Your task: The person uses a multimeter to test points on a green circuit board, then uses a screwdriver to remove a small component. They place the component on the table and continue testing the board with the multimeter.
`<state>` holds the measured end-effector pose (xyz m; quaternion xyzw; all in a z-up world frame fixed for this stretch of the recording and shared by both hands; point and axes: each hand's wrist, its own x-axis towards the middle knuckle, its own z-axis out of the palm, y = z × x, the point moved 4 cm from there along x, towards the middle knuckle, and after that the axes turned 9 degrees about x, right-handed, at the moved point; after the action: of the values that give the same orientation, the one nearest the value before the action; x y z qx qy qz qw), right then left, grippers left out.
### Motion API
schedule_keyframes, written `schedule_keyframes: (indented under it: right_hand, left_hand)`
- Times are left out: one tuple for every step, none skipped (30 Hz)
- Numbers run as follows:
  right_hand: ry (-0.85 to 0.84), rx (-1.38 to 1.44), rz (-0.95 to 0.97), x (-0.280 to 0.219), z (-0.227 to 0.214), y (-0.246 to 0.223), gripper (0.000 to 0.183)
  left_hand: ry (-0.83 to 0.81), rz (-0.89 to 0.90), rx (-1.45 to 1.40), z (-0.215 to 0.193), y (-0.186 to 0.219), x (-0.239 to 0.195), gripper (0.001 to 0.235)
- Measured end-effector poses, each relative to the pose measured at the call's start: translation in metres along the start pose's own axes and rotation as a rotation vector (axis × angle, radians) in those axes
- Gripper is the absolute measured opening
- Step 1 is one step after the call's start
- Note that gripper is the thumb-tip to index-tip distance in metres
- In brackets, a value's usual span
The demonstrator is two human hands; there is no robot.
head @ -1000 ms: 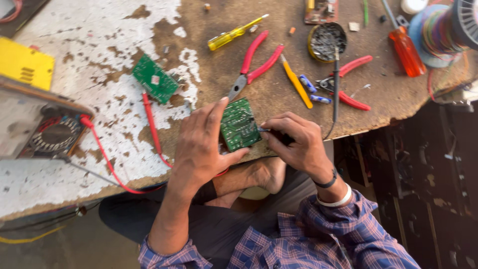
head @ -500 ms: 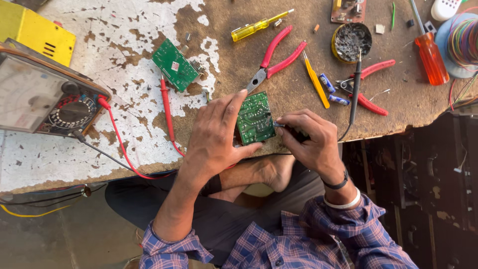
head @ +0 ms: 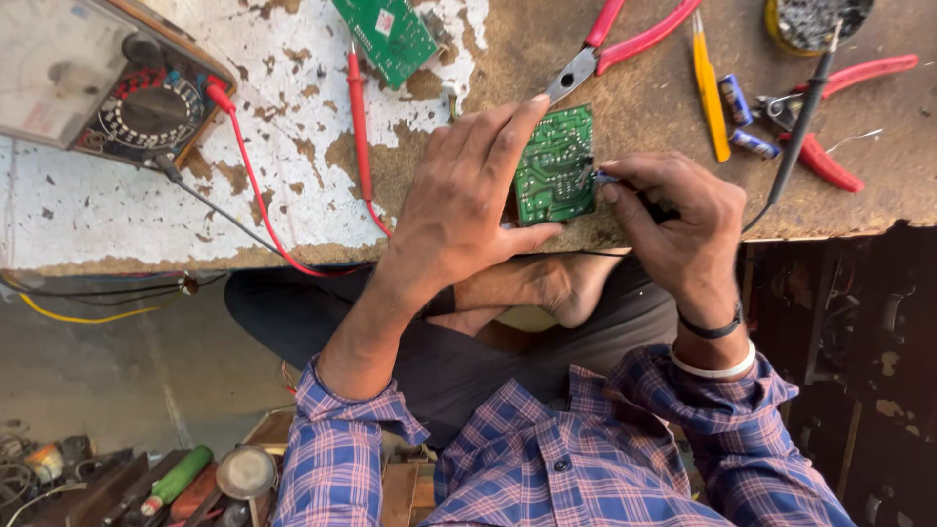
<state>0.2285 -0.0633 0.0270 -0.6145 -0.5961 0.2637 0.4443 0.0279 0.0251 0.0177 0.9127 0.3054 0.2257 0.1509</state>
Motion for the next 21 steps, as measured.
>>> schedule_keyframes:
  right_hand:
    - [-0.002, 0.013, 0.009, -0.001, 0.000, 0.001, 0.019]
    - [-0.002, 0.000, 0.005, -0.001, 0.001, 0.003, 0.018]
    - [-0.001, -0.012, 0.001, -0.002, 0.001, 0.003, 0.018]
    - [-0.002, -0.024, -0.001, -0.003, 0.001, 0.004, 0.018]
    - [0.000, 0.005, 0.020, -0.006, 0.000, 0.004, 0.015]
    - [0.004, 0.036, 0.036, -0.006, 0.000, 0.005, 0.013]
    - [0.009, 0.066, 0.052, -0.005, -0.001, 0.005, 0.011]
    - [0.014, 0.146, 0.086, -0.002, -0.002, 0.007, 0.012]
    - [0.019, 0.226, 0.119, 0.002, -0.004, 0.010, 0.014]
    - [0.025, 0.307, 0.157, 0.005, -0.004, 0.014, 0.015]
    - [0.039, 0.293, 0.135, 0.012, -0.006, 0.017, 0.015]
    - [0.054, 0.280, 0.115, 0.021, -0.009, 0.022, 0.014]
    - [0.070, 0.268, 0.096, 0.027, -0.011, 0.027, 0.014]
    - [0.058, 0.312, 0.059, 0.031, -0.008, 0.029, 0.014]
    - [0.045, 0.359, 0.022, 0.033, -0.004, 0.031, 0.014]
    - [0.029, 0.408, -0.015, 0.035, -0.001, 0.031, 0.015]
    - [0.018, 0.331, -0.035, 0.034, 0.000, 0.031, 0.014]
    - [0.002, 0.255, -0.055, 0.033, 0.001, 0.030, 0.014]
    - [-0.013, 0.180, -0.075, 0.031, 0.002, 0.028, 0.014]
    - [0.011, 0.185, -0.021, 0.029, 0.002, 0.028, 0.014]
    - [0.034, 0.189, 0.034, 0.027, 0.001, 0.028, 0.014]
  left_hand:
    - [-0.004, -0.002, 0.002, 0.000, 0.000, 0.000, 0.117]
    - [-0.005, -0.001, 0.005, 0.001, -0.001, 0.000, 0.117]
    - [-0.006, 0.000, 0.008, 0.001, -0.001, 0.000, 0.117]
    - [-0.010, -0.002, 0.000, 0.001, -0.001, -0.001, 0.116]
    - [-0.014, -0.004, -0.009, 0.001, -0.001, -0.002, 0.116]
    - [-0.015, -0.004, -0.013, 0.000, -0.002, -0.002, 0.116]
    - [-0.010, -0.002, -0.007, 0.000, -0.002, -0.002, 0.116]
    - [-0.004, 0.002, -0.002, 0.000, -0.001, -0.002, 0.117]
    - [0.002, 0.005, 0.004, 0.000, -0.001, -0.001, 0.117]
    - [0.001, 0.006, -0.001, 0.000, -0.002, -0.002, 0.117]
    - [0.001, 0.006, -0.006, 0.001, -0.002, -0.002, 0.117]
    - [0.000, 0.007, -0.013, 0.002, -0.003, -0.002, 0.117]
    - [-0.001, 0.010, -0.010, 0.003, -0.002, -0.002, 0.117]
    - [0.001, 0.012, -0.005, 0.004, -0.003, -0.002, 0.117]
    - [0.003, 0.015, 0.000, 0.005, -0.003, -0.002, 0.117]
    - [-0.001, 0.012, 0.000, 0.005, -0.003, -0.002, 0.118]
    - [-0.004, 0.008, 0.000, 0.005, -0.004, -0.002, 0.118]
    - [-0.008, 0.000, 0.001, 0.006, -0.004, -0.003, 0.118]
    - [-0.005, -0.001, -0.003, 0.006, -0.004, -0.003, 0.118]
    - [-0.003, -0.001, -0.007, 0.007, -0.004, -0.004, 0.118]
    - [-0.001, -0.001, -0.012, 0.008, -0.005, -0.005, 0.119]
